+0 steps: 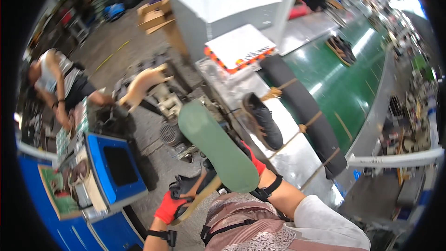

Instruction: Placing shoe lasts into shoes, brushing the soles, and placing the shoes on a conveyor belt.

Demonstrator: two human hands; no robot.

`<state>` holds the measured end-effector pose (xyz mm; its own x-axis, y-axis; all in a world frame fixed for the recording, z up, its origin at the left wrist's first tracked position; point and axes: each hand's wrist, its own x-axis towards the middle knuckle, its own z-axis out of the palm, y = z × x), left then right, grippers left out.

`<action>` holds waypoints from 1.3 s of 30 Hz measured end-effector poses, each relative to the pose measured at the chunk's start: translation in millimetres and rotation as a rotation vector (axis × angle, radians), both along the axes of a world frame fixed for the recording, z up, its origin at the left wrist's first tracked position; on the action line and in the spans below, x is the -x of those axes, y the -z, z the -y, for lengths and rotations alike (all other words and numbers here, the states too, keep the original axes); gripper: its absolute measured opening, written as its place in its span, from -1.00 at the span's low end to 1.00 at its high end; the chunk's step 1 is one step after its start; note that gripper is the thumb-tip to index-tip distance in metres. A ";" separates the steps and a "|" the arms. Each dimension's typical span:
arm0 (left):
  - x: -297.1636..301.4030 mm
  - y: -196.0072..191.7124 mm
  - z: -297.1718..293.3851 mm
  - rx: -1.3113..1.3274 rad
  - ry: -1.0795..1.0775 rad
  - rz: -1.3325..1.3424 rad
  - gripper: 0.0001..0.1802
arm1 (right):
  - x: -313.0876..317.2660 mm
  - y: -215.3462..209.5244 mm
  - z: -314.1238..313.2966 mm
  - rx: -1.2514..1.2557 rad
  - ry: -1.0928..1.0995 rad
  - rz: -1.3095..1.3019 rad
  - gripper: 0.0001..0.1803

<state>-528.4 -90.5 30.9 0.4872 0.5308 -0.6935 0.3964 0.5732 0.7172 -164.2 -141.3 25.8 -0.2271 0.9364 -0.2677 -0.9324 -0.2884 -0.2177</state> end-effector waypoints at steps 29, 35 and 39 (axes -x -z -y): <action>-472.9 3.2 -100.0 -0.571 1.104 -0.378 -0.14 | -146.4 125.7 305.3 1.029 1.084 0.811 -0.48; -465.4 77.9 -141.3 -0.531 1.079 -0.044 -0.26 | -139.3 78.3 270.8 1.108 1.211 0.789 -0.47; -535.0 42.0 -139.7 -0.726 1.204 0.065 -0.29 | -126.3 35.4 265.5 1.203 1.349 0.712 -0.46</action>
<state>6.6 49.2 -11.0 0.9132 -0.0034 -0.4074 0.3272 -0.5895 0.7385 -37.9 -406.9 -9.6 0.7939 -0.3392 -0.5046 -0.4778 0.1651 -0.8628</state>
